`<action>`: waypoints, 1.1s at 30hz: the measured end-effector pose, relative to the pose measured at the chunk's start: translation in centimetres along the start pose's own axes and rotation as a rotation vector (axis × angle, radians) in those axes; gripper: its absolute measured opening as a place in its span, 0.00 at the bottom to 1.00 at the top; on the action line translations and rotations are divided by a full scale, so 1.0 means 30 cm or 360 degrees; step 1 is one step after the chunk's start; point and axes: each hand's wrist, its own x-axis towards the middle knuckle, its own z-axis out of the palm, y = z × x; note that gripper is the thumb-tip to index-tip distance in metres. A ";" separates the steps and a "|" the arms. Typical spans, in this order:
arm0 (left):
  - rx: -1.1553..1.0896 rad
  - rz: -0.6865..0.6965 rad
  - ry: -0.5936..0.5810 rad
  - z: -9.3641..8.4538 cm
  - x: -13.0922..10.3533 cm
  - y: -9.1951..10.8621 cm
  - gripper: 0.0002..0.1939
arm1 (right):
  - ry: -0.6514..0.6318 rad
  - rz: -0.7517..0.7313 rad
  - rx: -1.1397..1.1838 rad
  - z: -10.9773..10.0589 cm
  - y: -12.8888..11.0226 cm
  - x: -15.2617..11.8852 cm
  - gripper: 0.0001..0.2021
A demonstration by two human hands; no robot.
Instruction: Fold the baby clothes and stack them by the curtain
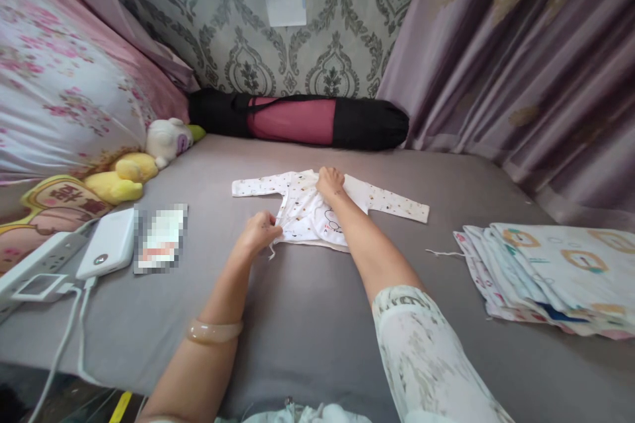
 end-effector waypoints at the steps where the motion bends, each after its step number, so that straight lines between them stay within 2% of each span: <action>1: 0.0014 0.0001 0.0001 -0.001 -0.001 0.001 0.04 | -0.0007 -0.0010 0.0006 0.009 0.000 -0.005 0.18; 5: 0.0067 0.0013 0.0013 0.001 -0.001 0.000 0.04 | -0.0085 -0.0037 0.0068 0.022 0.020 -0.001 0.16; 7: 0.0074 0.0024 0.0009 0.002 -0.004 -0.005 0.04 | -0.0116 -0.0062 0.0131 0.009 0.053 0.005 0.13; 9: 0.0096 0.0080 0.0059 0.002 -0.010 -0.007 0.06 | -0.0063 -0.0067 0.0207 -0.010 0.097 0.003 0.13; 12: 0.0131 0.0331 0.0300 0.006 -0.029 0.003 0.09 | 0.0029 -0.0140 0.0277 -0.024 0.154 -0.019 0.13; 14: 0.0116 0.0589 0.0409 0.014 -0.043 0.020 0.09 | -0.0056 -0.0356 0.0317 -0.013 0.173 -0.040 0.14; 15: 0.0106 0.0710 0.0380 0.020 -0.048 0.029 0.08 | -0.0110 -0.0482 0.0337 -0.003 0.176 -0.050 0.15; 17: 0.0115 0.0881 0.0186 0.033 -0.054 0.047 0.06 | -0.0180 -0.0664 0.0332 0.017 0.174 -0.064 0.16; 19: 0.0163 0.0924 -0.0020 0.044 -0.054 0.058 0.04 | -0.0193 -0.0707 0.0261 0.031 0.166 -0.070 0.16; 21: 0.0210 0.0895 -0.0110 0.050 -0.052 0.063 0.04 | -0.0206 -0.0700 0.0178 0.032 0.161 -0.071 0.14; 24: 0.0230 0.0844 -0.0158 0.047 -0.048 0.064 0.05 | -0.0209 -0.0702 0.0117 0.022 0.158 -0.074 0.13; 27: 0.0215 0.0825 -0.0200 0.038 -0.049 0.063 0.05 | -0.0104 -0.0683 0.0180 0.025 0.152 -0.093 0.14; 33: 0.0184 0.0811 -0.0149 0.045 -0.055 0.065 0.05 | 0.0119 -0.0545 0.0210 0.080 0.114 -0.182 0.20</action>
